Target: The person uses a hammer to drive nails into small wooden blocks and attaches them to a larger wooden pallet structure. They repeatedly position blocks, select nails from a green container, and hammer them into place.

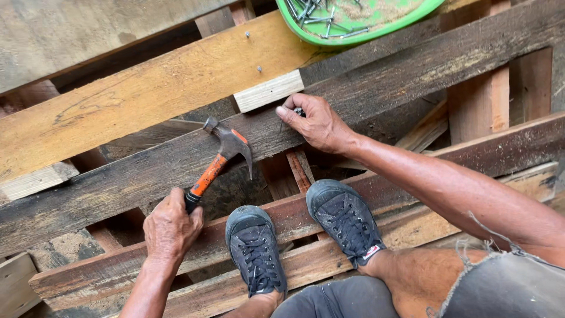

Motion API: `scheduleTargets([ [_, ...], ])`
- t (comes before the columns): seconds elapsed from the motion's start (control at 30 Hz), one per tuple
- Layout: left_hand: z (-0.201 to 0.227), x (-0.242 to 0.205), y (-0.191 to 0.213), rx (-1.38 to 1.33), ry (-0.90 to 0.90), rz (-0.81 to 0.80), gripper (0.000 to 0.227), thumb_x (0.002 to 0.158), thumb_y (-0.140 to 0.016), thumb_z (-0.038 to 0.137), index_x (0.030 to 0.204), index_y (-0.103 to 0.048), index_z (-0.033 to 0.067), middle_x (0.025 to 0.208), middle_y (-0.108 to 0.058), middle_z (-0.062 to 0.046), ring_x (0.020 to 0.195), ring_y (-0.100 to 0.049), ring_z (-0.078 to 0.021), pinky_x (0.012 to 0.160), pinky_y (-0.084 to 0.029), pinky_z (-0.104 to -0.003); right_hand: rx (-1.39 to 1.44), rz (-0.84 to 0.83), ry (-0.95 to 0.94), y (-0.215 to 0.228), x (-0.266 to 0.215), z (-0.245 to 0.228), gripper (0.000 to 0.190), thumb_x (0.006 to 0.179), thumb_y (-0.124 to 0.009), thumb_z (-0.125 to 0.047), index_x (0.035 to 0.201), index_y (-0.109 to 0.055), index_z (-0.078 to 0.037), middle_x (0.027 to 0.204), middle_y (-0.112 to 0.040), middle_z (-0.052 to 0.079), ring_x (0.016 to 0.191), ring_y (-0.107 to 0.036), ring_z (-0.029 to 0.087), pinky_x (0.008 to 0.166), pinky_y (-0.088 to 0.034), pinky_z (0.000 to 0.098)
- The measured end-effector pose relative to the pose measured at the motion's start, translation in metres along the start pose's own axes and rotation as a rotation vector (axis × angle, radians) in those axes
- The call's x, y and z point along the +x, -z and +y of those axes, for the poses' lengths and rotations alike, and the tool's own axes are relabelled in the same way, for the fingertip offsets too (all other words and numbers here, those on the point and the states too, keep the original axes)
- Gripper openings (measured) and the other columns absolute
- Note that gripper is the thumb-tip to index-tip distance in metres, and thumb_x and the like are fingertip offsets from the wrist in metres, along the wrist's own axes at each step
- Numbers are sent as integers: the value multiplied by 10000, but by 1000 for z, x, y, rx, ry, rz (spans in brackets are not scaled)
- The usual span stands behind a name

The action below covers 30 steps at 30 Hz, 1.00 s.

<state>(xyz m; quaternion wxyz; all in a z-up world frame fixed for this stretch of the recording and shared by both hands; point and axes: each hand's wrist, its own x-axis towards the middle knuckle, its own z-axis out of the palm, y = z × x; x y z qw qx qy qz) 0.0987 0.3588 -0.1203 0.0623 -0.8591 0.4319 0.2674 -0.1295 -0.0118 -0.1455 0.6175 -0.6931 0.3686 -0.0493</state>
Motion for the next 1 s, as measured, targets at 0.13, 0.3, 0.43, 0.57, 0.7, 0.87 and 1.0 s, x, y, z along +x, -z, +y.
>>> scheduleTargets([
  [0.13,5,1,-13,-116,104,88,362,906,-850,393,1127,-683,160,873,-731,-142,899,-810,-437,787,-659,-584,-19,-28,11,4,1,-10,258,1163,-728,-326,1046,-787,-103,840,-705,96,909,-649,163,895,-573,412],
  [0.3,11,-2,-17,-202,143,157,316,928,-862,361,1090,-717,132,872,-743,-157,902,-809,-445,782,-646,-580,-32,-59,26,2,1,-4,245,1170,-722,-299,1056,-782,-91,837,-711,127,875,-671,210,873,-584,433],
  [0.43,14,-3,-4,-184,85,274,357,891,-910,421,1045,-726,158,823,-740,-108,846,-816,-380,752,-656,-510,2,-36,-12,7,-1,-1,257,1175,-711,-314,1071,-791,-92,836,-702,89,888,-652,184,862,-570,423],
  [0.57,4,-8,5,-262,49,388,357,862,-960,420,914,-695,187,722,-725,-93,747,-798,-375,686,-638,-484,-16,55,-59,13,-13,19,240,1186,-734,-289,1081,-787,-80,786,-686,122,835,-628,178,818,-559,413],
  [0.7,-17,0,11,-97,47,496,349,906,-903,452,976,-623,257,702,-716,-15,700,-799,-286,682,-644,-455,-6,103,-210,18,-36,25,262,1197,-727,-316,1015,-794,-140,683,-645,6,664,-581,120,695,-530,308],
  [0.87,-39,16,35,-147,-135,500,513,921,-966,549,1034,-634,174,729,-736,-120,694,-787,-376,665,-625,-504,85,78,-363,12,-44,8,301,1164,-679,-300,916,-742,-143,584,-626,29,459,-564,123,517,-477,263],
  [1.0,-39,57,80,-161,-181,595,559,953,-1026,538,1023,-636,144,729,-730,-106,661,-776,-368,673,-630,-471,355,7,-382,9,-43,-5,270,1193,-619,-245,1025,-686,-45,701,-718,198,439,-382,50,386,-326,209],
])
